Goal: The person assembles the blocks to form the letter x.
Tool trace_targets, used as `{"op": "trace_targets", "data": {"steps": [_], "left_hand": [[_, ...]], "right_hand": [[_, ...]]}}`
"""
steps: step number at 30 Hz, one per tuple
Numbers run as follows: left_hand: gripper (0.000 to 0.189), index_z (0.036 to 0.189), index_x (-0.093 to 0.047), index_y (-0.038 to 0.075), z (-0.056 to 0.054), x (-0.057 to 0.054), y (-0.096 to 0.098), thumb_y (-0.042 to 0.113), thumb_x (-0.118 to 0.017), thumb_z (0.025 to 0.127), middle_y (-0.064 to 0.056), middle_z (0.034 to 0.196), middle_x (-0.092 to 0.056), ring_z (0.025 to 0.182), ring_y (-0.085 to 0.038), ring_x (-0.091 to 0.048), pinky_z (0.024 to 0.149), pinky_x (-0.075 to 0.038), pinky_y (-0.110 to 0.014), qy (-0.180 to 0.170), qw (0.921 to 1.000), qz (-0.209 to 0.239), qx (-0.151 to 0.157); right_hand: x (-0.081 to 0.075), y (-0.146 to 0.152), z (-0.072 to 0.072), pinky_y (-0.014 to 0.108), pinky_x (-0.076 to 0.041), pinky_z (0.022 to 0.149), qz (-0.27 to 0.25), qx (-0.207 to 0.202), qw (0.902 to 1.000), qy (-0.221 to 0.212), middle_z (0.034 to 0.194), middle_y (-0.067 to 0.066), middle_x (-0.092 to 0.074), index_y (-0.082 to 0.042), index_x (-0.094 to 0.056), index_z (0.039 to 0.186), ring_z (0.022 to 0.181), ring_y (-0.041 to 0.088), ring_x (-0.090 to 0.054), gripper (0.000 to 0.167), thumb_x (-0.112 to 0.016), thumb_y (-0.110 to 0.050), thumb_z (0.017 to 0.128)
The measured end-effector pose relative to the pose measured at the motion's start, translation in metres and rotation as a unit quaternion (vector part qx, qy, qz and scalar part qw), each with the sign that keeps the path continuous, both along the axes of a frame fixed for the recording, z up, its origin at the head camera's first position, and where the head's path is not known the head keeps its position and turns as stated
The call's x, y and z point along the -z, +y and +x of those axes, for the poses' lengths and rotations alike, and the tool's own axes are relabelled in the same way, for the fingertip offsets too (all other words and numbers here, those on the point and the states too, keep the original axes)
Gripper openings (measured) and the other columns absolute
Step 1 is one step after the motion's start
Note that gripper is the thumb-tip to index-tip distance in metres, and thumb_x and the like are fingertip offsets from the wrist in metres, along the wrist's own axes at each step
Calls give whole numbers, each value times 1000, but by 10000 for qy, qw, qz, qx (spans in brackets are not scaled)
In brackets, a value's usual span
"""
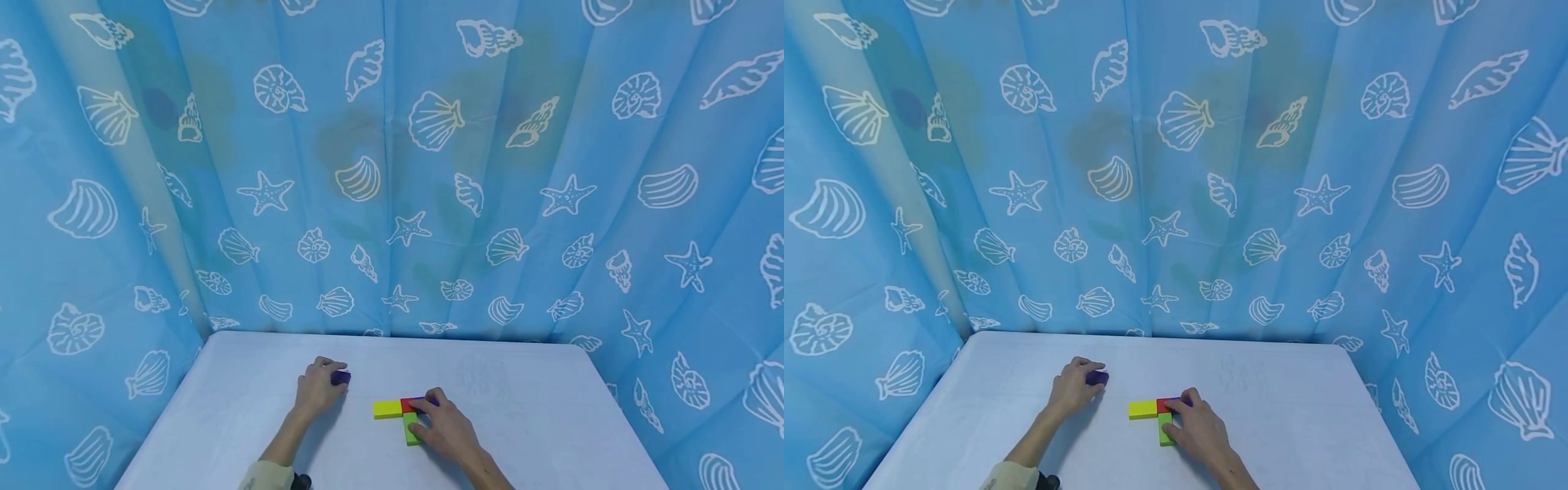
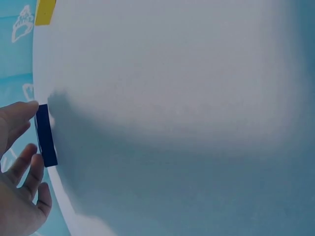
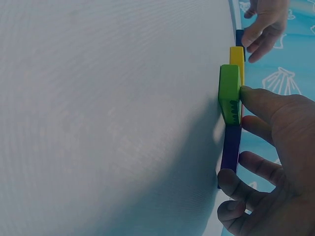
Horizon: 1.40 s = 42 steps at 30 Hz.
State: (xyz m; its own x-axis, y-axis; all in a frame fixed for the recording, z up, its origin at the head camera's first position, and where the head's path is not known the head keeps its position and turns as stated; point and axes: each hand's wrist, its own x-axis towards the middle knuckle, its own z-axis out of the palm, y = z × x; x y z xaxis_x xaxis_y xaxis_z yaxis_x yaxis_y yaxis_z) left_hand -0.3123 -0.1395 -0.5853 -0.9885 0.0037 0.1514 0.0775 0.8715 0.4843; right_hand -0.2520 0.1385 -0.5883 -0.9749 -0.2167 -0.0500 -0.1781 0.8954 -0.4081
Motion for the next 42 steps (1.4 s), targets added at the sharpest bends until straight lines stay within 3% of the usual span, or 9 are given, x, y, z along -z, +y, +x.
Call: {"op": "trace_targets", "data": {"steps": [8,18,35,42], "left_hand": [[41,124,-71,16,-2,3,-4,20,-81,84,-15,128,-60,119,-38,-56,95,-47,-58,-130,9999,-2,-65],[39,124,-71,14,-4,8,-8,15,-79,86,-16,126,-59,117,-39,-58,94,-50,-56,-36,10000,27,49],[31,117,-73,14,-3,7,-8,10,-78,86,-15,120,-61,112,-39,-59,92,-50,-57,33,9999,123,91],[30,116,-74,15,-2,1,-7,10,-78,86,-14,119,-62,110,-38,-59,91,-50,-57,18,9999,98,120]], "right_hand": [[0,-1,-1,50,-55,86,18,33,10000,-29,126,7,-53,-25,-67,132,102,25,-58,53,-77,-46,84],[2,-2,-1,47,-55,84,50,102,9999,-64,123,5,-53,-26,-67,131,99,23,-57,53,-77,-47,84],[2,-2,-1,47,-55,85,70,92,9999,-55,123,4,-53,-26,-67,132,99,22,-56,53,-78,-46,84],[3,-1,-2,48,-54,85,55,131,9999,-57,123,4,-53,-26,-67,132,100,22,-57,53,-77,-47,84]]}}
